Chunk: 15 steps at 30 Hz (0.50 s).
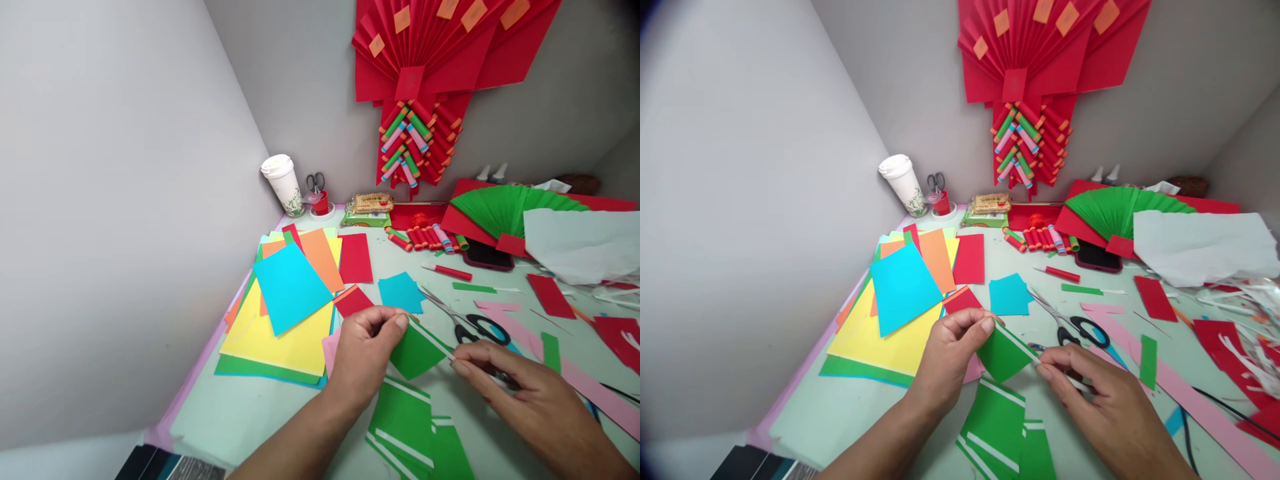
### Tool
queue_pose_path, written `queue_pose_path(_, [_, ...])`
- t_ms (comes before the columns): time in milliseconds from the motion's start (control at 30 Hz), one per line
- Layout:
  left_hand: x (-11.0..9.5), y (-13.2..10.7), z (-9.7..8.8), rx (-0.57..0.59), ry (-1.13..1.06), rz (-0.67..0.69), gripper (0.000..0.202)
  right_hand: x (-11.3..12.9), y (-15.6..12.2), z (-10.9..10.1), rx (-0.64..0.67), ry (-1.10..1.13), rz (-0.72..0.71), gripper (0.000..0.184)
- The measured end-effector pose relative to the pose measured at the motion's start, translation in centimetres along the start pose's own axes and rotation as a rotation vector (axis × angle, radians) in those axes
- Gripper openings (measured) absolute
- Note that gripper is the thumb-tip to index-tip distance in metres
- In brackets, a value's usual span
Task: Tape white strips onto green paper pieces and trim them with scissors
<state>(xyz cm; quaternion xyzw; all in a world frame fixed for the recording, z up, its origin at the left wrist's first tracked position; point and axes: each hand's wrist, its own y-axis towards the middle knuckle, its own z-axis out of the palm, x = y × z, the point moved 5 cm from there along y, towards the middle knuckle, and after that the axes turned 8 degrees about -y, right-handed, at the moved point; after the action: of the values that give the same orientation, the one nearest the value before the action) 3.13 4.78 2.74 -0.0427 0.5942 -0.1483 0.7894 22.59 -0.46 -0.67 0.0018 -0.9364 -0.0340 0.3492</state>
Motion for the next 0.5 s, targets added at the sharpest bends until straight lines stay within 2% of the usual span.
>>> queue_pose_path(500, [0.03, -0.11, 0.38, 0.021, -0.029, -0.038, 0.017, -0.66, -0.12, -0.19, -0.033, 0.027, 0.017, 0.033])
